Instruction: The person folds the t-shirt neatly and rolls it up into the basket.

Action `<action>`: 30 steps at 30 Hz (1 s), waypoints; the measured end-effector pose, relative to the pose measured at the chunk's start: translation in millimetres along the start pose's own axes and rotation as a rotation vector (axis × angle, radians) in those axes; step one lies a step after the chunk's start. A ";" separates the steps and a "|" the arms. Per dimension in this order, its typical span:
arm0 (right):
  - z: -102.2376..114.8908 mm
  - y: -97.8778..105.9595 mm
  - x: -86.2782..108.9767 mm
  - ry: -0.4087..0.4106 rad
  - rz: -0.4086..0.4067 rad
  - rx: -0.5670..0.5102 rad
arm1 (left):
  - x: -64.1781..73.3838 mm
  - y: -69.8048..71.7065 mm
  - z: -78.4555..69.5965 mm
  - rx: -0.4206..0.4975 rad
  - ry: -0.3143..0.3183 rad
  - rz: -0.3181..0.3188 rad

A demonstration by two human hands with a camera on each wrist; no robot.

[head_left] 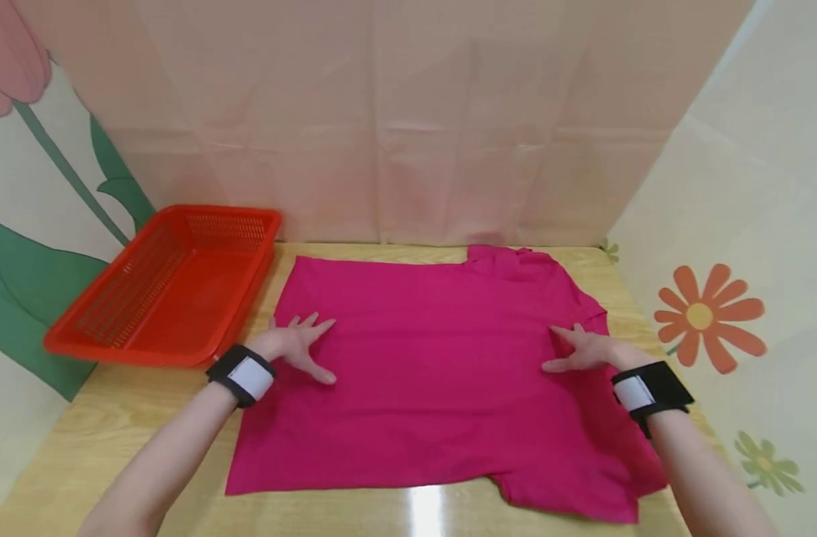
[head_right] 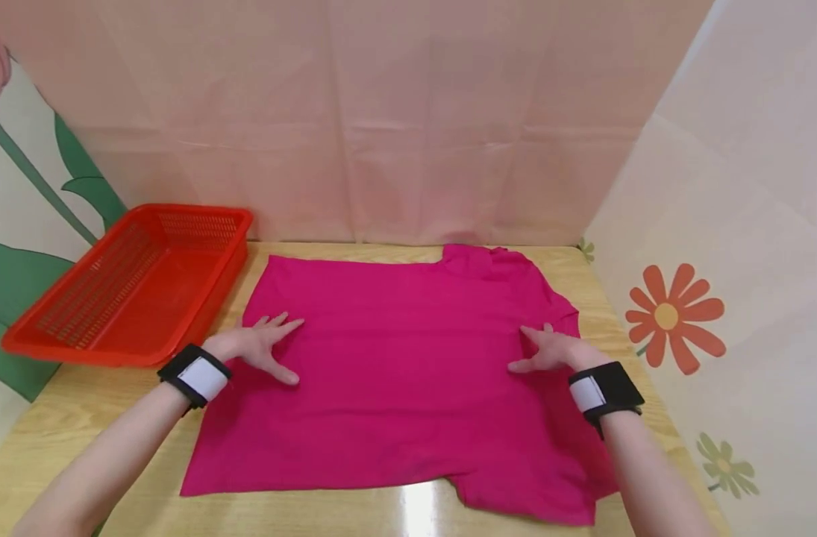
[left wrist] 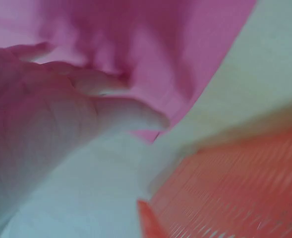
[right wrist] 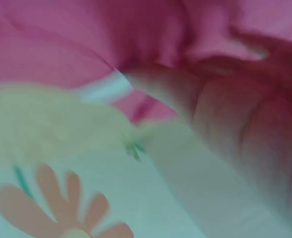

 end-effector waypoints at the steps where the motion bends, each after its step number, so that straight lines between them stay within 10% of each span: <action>1: 3.2 11.9 0.1 0.008 -0.024 0.016 | -2.2 12.7 -1.3 0.011 -0.010 -0.050; 7: 17.1 94.5 -36.9 0.071 -0.359 0.092 | -43.8 82.3 10.2 0.063 0.015 -0.394; 15: 3.9 125.5 -101.1 -0.034 -0.630 -0.024 | -81.6 96.0 45.4 0.109 0.123 -0.502; 30: -10.7 121.7 -151.8 -0.192 -0.412 -0.098 | -84.0 86.3 69.5 0.116 0.089 -0.543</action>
Point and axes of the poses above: each hand's wrist, its own x-axis away from the middle knuckle, its own y-axis out of the back of the hand, z = x × y, the point moved 8 cm from there along -x, towards the middle knuckle, and after that the axes turned 5 degrees about z, right-handed, at the moved point
